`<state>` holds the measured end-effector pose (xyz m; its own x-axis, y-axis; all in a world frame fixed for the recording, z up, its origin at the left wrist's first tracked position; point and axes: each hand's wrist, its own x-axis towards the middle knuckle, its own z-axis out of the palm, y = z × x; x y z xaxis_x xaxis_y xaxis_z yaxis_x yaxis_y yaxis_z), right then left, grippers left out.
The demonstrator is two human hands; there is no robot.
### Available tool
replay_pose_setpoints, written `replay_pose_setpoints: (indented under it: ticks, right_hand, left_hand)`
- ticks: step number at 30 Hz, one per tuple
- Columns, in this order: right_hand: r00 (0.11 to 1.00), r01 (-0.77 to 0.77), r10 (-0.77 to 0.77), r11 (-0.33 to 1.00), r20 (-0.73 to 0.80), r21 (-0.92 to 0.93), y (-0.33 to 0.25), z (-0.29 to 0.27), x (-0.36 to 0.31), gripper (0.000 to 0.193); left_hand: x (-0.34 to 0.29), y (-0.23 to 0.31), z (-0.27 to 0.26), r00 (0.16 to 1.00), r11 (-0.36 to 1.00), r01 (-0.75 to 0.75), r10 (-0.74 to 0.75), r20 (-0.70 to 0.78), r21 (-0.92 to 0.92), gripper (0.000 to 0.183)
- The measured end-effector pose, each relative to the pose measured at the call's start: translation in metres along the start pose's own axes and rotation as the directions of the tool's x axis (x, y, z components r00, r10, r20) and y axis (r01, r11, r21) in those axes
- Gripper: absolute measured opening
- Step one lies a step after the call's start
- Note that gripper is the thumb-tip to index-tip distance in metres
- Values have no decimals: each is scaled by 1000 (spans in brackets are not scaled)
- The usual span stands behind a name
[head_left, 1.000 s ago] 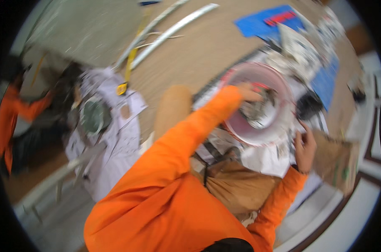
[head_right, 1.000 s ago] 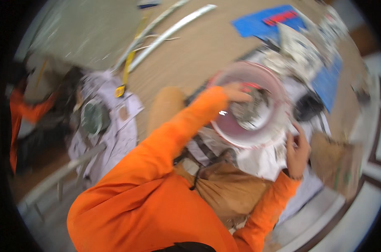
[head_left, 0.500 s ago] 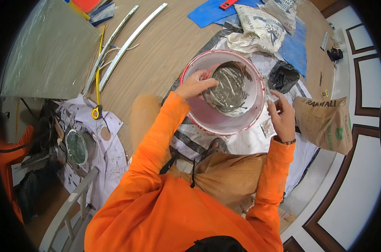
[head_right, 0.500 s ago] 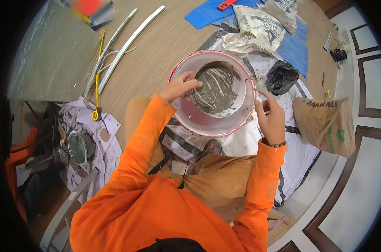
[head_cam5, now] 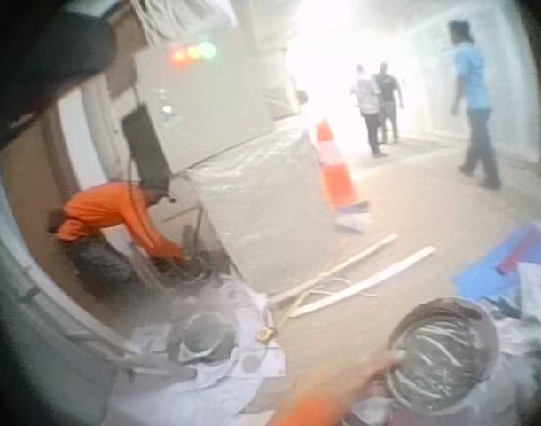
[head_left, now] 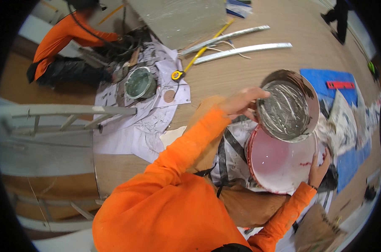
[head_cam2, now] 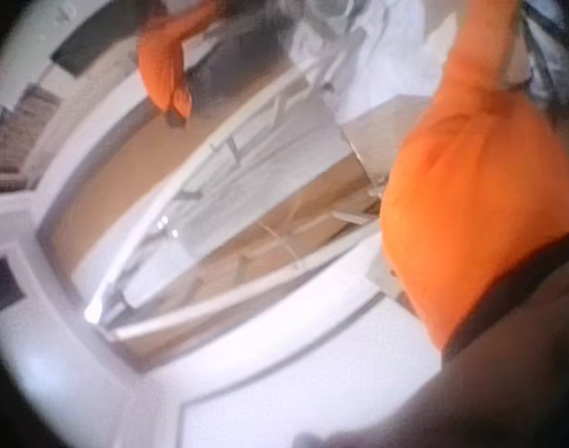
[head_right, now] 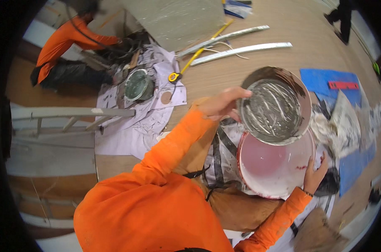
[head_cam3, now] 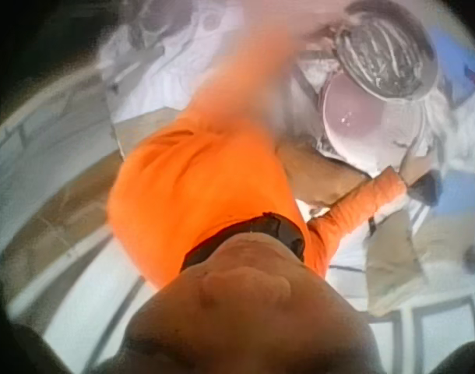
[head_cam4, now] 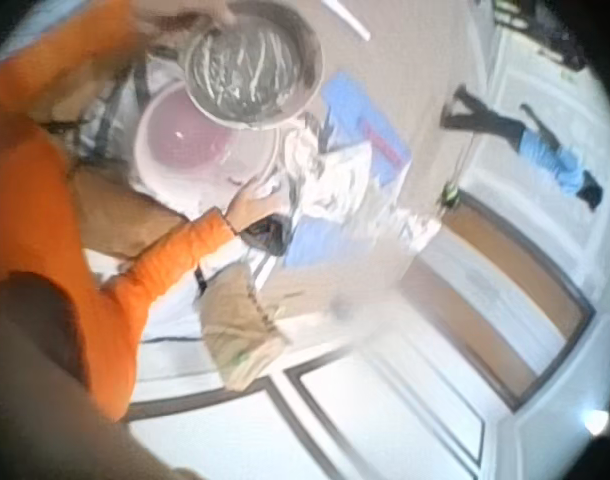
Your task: The person scoops a gray paste from a small container into a larger bucket, then mixes it by hand. They later rinse the small container in water and handle a cement bag, preparing materials for construction work.
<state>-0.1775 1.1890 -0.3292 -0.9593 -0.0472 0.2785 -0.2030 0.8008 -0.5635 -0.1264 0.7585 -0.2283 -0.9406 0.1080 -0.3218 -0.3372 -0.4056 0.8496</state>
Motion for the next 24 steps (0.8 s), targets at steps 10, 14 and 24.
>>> replay_pose_setpoints:
  ticks: [10, 14, 24]
  right_hand:
    - [930, -64, -66, 940, 362, 336, 0, 26, 24, 47]
    - [931, -102, -59, 906, 361, 411, 10, 25, 32, 46]
    - [941, -186, 86, 939, 326, 289, 32, 27, 28, 45]
  left_hand:
    - [-147, 53, -100, 712, 962, -264, 149, -686, -65, 62]
    - [-189, 62, -160, 549, 930, -359, 137, -825, -85, 60]
    - [-269, 20, -347, 285, 862, -506, 127, -950, -36, 57]
